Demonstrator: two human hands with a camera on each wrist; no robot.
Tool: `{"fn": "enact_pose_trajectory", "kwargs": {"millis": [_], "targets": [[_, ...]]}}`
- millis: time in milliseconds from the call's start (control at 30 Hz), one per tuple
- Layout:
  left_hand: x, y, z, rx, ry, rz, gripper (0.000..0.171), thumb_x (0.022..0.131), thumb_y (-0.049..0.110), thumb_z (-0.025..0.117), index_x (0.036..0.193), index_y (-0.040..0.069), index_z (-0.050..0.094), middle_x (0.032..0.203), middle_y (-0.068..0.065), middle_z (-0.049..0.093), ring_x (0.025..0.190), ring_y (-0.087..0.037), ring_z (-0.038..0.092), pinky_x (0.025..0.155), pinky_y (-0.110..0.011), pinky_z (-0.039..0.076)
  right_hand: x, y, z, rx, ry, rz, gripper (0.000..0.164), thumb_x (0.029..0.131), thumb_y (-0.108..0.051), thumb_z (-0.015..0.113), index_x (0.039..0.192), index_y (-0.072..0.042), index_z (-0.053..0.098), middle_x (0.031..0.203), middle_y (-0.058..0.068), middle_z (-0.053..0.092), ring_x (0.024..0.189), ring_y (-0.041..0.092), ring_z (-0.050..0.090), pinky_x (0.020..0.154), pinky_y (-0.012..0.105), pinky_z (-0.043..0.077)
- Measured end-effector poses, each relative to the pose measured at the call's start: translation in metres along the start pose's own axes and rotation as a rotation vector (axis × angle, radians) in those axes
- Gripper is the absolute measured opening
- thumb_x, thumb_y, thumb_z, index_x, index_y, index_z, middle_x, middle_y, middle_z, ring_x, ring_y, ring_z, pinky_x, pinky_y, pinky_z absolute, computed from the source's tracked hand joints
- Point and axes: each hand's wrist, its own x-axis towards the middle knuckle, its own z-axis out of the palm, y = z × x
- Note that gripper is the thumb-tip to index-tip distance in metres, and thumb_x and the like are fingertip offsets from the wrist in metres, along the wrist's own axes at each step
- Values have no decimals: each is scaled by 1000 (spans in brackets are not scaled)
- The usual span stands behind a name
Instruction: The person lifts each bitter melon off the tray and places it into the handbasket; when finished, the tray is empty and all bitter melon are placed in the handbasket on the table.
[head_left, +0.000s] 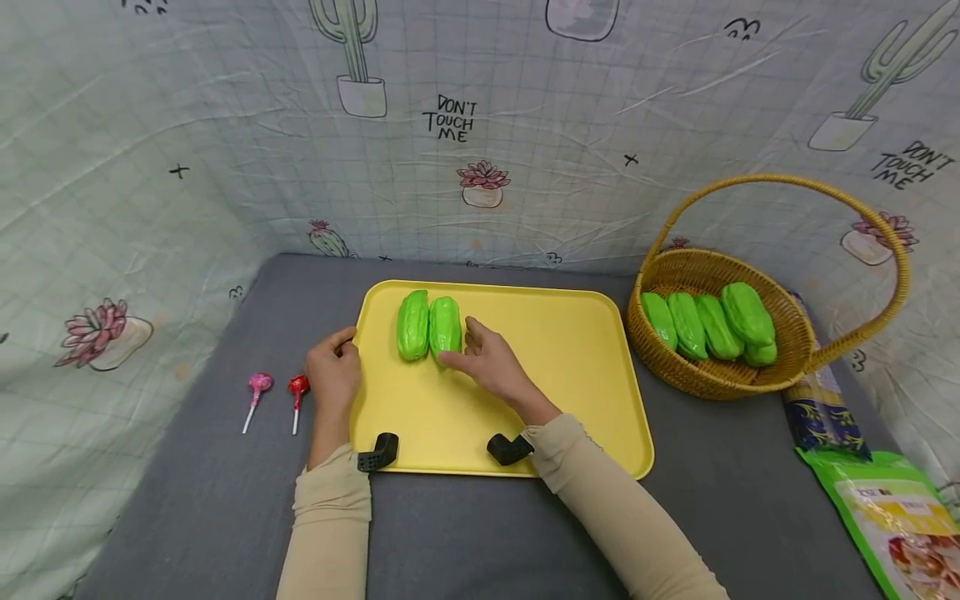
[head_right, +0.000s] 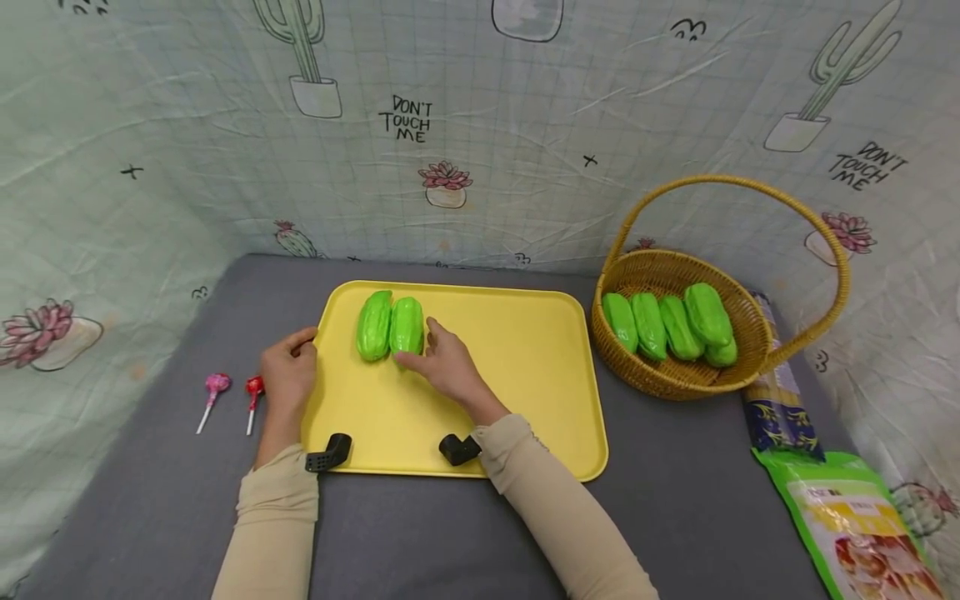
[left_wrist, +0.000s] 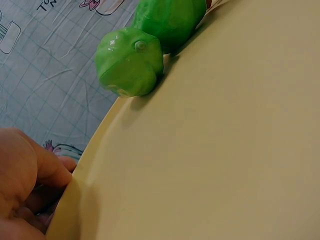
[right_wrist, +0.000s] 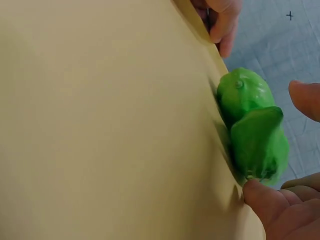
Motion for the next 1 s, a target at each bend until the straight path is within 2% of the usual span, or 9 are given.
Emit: {"fn": "enact_pose_trajectory", "kwargs": {"millis": [333,567,733,1000], "targets": [[0,0,2,-1,1,-1,37,103,7,44,130,-1,69,133,-25,66,125,-38,61,104,-49,48,6,4,8,6,44,-35,96,95,-19,73,163,2,7,169,20,18,157,29,24,123,41,31],[0,-1,2,-4,0,-1,37,103,7,44,130,-2,69,133,-25,66,124,-38,61,103,-49,48,7,5,13,-52,62,-68,90,94,-18,74,164,-7,18,166,13,33,152,23,35,119,39,38],[0,0,1,-5,-9,-13,38,104,7,43,131,-1,68,135,-25,65,124,-37,60,103,-49,48,6,4,14,-61,39,-83,92,94,-18,74,164,-7,16,168,13,30,153,22,34,119,39,38],[1,0,1,-5,3,6,37,103,6,44,130,-2,68,133,-25,66,122,-37,61,102,-48,49,5,2,15,-93,24,-85,88,95,-18,73,162,-1,18,166,18,30,150,27,39,116,38,42]]}}
